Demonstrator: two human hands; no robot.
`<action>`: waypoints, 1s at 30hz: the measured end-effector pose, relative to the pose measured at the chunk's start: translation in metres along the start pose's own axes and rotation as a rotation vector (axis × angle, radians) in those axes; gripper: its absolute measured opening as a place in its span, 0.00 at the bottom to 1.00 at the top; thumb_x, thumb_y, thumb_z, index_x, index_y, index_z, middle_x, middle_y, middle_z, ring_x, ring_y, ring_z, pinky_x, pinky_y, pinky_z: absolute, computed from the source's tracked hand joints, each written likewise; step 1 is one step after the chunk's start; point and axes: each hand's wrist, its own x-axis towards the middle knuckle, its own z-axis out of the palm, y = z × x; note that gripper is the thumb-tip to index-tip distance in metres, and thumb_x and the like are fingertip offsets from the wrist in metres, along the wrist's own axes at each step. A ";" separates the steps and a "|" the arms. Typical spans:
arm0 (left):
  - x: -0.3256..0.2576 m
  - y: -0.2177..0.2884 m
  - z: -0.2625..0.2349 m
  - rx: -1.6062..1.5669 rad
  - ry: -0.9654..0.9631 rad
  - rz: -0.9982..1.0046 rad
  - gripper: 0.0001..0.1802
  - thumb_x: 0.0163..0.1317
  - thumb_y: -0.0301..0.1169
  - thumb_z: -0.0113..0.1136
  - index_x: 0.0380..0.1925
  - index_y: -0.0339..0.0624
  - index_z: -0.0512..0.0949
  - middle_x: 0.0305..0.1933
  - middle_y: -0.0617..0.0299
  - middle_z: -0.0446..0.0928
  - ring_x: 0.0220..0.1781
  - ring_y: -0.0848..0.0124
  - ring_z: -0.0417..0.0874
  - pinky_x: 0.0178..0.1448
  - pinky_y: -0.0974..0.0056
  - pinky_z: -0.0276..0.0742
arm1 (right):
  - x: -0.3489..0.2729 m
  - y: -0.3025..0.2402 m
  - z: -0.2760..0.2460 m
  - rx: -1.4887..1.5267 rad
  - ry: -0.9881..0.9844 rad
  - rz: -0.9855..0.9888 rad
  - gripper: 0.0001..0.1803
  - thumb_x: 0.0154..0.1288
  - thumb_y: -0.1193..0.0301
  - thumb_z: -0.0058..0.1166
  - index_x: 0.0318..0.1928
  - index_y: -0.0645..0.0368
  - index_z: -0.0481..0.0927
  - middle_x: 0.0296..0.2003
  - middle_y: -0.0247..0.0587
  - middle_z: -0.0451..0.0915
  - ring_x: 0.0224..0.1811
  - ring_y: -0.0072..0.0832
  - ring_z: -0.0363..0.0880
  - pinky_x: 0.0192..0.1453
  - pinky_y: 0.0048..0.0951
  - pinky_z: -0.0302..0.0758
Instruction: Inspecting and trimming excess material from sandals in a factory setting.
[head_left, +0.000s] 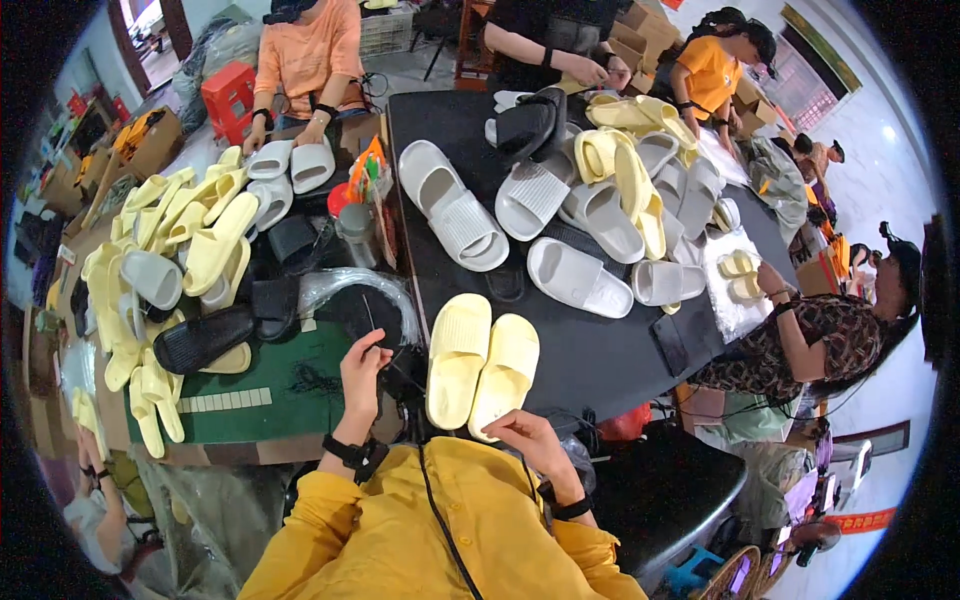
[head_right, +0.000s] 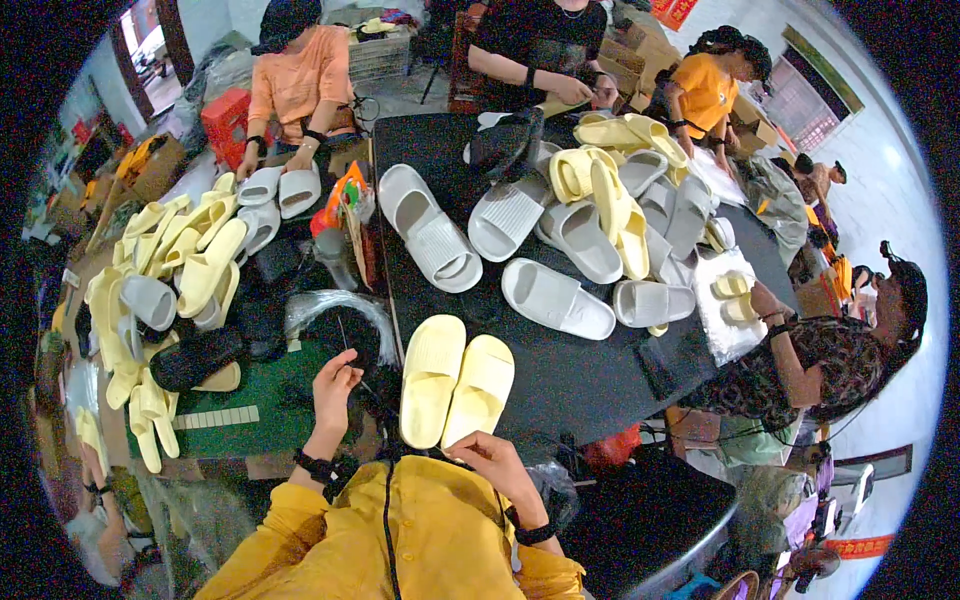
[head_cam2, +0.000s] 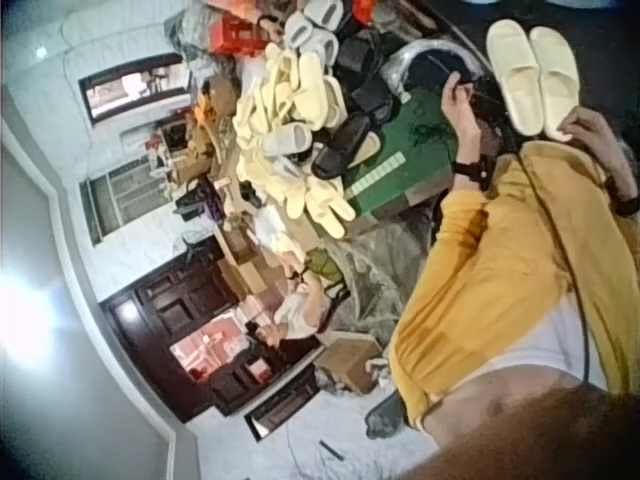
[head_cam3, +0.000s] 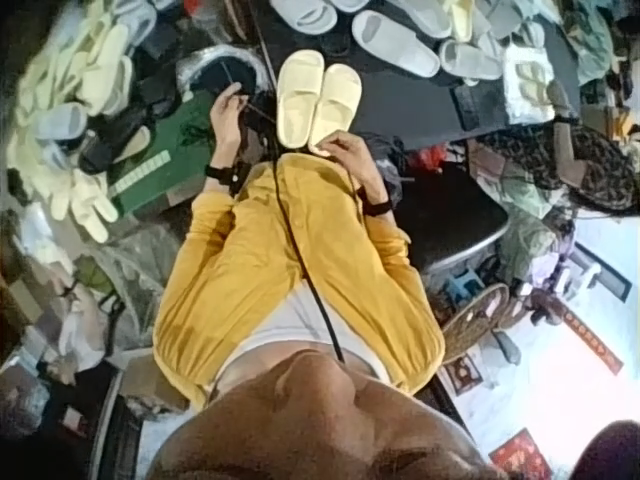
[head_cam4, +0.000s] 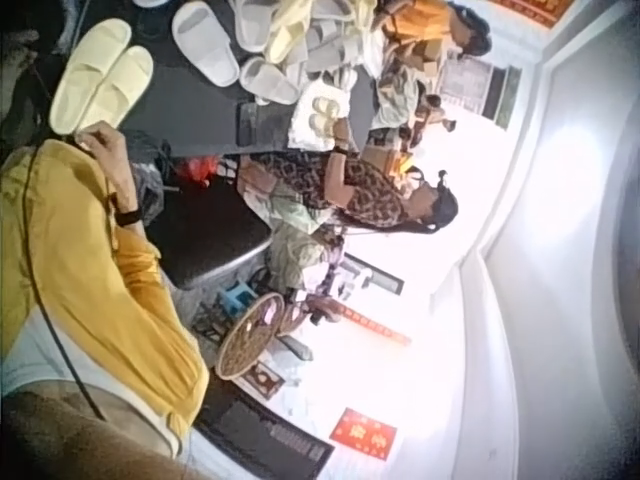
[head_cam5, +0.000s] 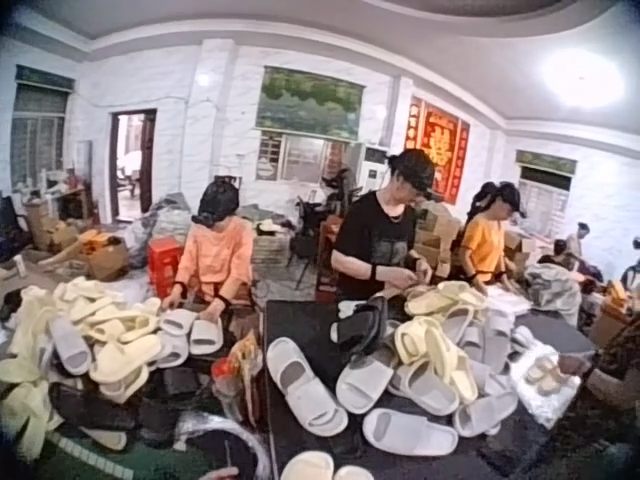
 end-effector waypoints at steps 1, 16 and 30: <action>-0.005 0.004 0.001 -0.001 -0.008 -0.003 0.14 0.65 0.22 0.48 0.48 0.35 0.78 0.39 0.61 0.80 0.32 0.77 0.79 0.39 0.71 0.76 | -0.002 0.003 -0.002 0.056 0.036 0.003 0.06 0.65 0.75 0.55 0.39 0.65 0.80 0.36 0.35 0.83 0.39 0.20 0.80 0.46 0.22 0.75; -0.037 -0.044 0.028 0.728 -0.705 0.284 0.18 0.58 0.21 0.52 0.51 0.33 0.74 0.47 0.52 0.73 0.40 0.66 0.80 0.40 0.67 0.76 | 0.032 0.072 -0.013 -0.196 0.369 0.076 0.10 0.66 0.77 0.50 0.47 0.65 0.75 0.29 0.39 0.80 0.31 0.22 0.81 0.33 0.23 0.75; -0.022 -0.077 0.096 1.053 -0.718 0.464 0.39 0.48 0.36 0.66 0.56 0.27 0.62 0.58 0.35 0.60 0.61 0.40 0.60 0.64 0.46 0.56 | 0.097 0.089 -0.015 -0.584 0.195 -0.208 0.18 0.71 0.63 0.40 0.53 0.63 0.70 0.50 0.57 0.69 0.56 0.50 0.64 0.59 0.44 0.63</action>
